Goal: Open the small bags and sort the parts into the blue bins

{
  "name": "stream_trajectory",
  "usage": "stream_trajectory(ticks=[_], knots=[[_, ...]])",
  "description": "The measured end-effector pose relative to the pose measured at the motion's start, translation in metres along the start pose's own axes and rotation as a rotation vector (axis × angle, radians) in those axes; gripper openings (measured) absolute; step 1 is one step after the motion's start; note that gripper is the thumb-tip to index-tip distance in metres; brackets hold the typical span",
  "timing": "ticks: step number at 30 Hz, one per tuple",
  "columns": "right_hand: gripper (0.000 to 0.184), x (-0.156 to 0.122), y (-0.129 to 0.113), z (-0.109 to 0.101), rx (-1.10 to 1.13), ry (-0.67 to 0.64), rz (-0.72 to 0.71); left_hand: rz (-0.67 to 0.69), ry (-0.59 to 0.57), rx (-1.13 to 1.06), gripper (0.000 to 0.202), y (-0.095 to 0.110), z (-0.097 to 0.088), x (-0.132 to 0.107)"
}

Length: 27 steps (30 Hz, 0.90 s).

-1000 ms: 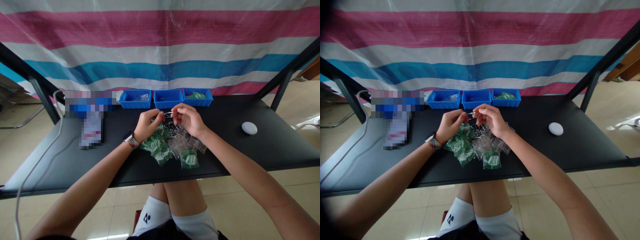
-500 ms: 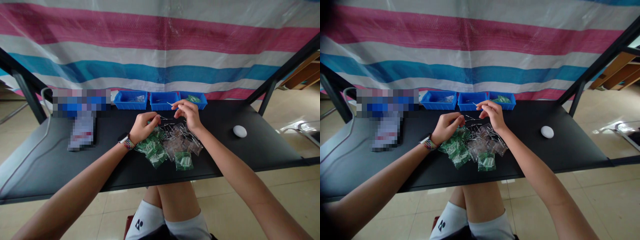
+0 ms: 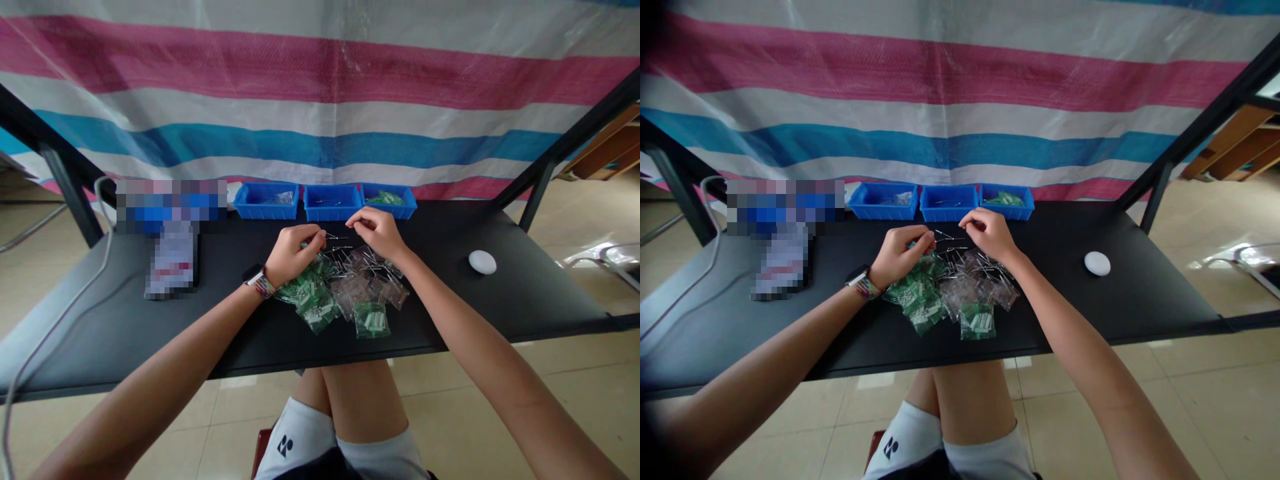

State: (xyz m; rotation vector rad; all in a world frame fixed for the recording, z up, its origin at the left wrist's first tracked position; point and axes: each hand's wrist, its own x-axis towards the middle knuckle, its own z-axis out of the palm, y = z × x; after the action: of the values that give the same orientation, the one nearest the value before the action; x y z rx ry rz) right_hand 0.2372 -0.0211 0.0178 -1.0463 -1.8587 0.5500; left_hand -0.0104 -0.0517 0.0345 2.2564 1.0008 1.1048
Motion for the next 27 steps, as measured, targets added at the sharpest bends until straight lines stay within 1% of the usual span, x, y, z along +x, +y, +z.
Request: stream_trajectory(ticks=[2, 4, 6, 8, 12, 18, 24, 27], knots=[[0.023, -0.003, -0.005, 0.002, -0.103, -0.118, -0.120, -0.001, 0.001, 0.003, 0.043, -0.001, 0.000, 0.000], [0.026, -0.004, -0.007, 0.006, -0.188, -0.193, -0.197, 0.000, 0.004, 0.005, 0.043, -0.001, 0.001, 0.000], [0.027, -0.006, -0.007, 0.011, -0.261, -0.234, -0.211, 0.000, 0.005, 0.006, 0.042, -0.002, 0.001, 0.000], [0.028, -0.007, -0.005, 0.014, -0.302, -0.251, -0.185, 0.004, 0.000, 0.010, 0.042, -0.003, 0.001, 0.000], [0.031, -0.008, -0.001, 0.016, -0.300, -0.238, -0.140, 0.003, -0.007, 0.017, 0.043, -0.004, 0.001, 0.000], [0.036, -0.009, 0.003, 0.015, -0.285, -0.204, -0.112, -0.008, -0.019, 0.023, 0.043, -0.004, 0.002, -0.001], [0.028, -0.010, 0.002, 0.014, -0.298, -0.099, -0.013, -0.016, -0.026, 0.023, 0.043, -0.004, 0.001, -0.001], [0.023, -0.011, 0.001, 0.014, -0.301, -0.090, -0.006, -0.022, -0.022, 0.025, 0.043, -0.003, 0.001, -0.001]])
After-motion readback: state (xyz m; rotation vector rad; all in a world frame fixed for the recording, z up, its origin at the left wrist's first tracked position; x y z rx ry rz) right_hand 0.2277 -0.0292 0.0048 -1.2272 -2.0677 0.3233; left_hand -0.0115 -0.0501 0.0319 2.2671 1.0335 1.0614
